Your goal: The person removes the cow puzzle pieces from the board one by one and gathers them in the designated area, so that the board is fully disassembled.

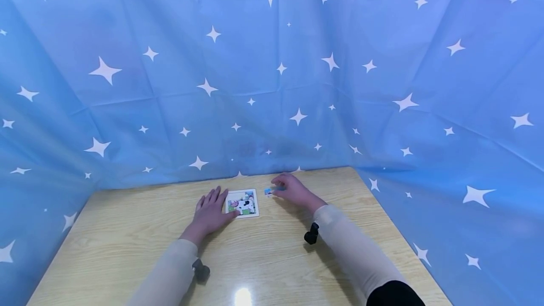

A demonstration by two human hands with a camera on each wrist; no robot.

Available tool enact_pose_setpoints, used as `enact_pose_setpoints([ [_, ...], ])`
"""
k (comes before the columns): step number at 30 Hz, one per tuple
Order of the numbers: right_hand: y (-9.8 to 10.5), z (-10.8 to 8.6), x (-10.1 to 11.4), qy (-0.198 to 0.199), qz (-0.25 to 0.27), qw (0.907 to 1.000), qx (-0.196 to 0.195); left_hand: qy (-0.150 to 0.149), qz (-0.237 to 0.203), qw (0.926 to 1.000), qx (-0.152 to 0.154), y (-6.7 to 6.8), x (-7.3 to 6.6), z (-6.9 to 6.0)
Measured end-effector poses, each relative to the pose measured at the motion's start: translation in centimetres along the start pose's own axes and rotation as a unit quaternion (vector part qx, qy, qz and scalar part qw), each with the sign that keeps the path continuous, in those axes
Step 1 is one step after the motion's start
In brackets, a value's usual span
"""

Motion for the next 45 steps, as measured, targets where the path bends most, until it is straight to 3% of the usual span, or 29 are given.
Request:
enact_pose_setpoints([
  [11, -2.1, 0.8, 4.0, 0.042, 0.03, 0.9984, 0.024, 0.006, 0.007, 0.9999, 0.009, 0.5, -0.9, -0.5],
  [17, -4.1, 1.2, 5.0, 0.032, -0.012, 0.9979, 0.054, 0.012, 0.006, 0.9999, 0.01, 1.5, -1.8, -1.1],
  [25, -5.6, 1.5, 7.4, 0.05, -0.076, 0.9931, 0.075, 0.018, 0.017, 0.9996, 0.015, 1.6, -1.7, -1.1],
  [30, -6.3, 1.7, 7.7, 0.048, -0.109, 0.9897, 0.08, 0.012, 0.008, 0.9998, 0.012, 1.3, -1.7, -0.9],
  [40, -6.9, 2.0, 7.0, 0.03, -0.12, 0.989, 0.081, 0.003, 0.011, 0.9999, 0.01, 0.4, -0.6, -0.3],
  [45, -7.2, 1.9, 7.2, 0.035, -0.156, 0.9834, 0.087, 0.003, 0.013, 0.9998, 0.012, 0.3, -0.6, -0.3],
])
Point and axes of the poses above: each hand's wrist, its own z-axis towards the middle knuckle, its own y-axis out of the back of the hand, x = y × z, the point moved 9 cm from there along z, towards the middle knuckle, and after that the axes turned 3 degrees about -x, right-handed, at the moved point
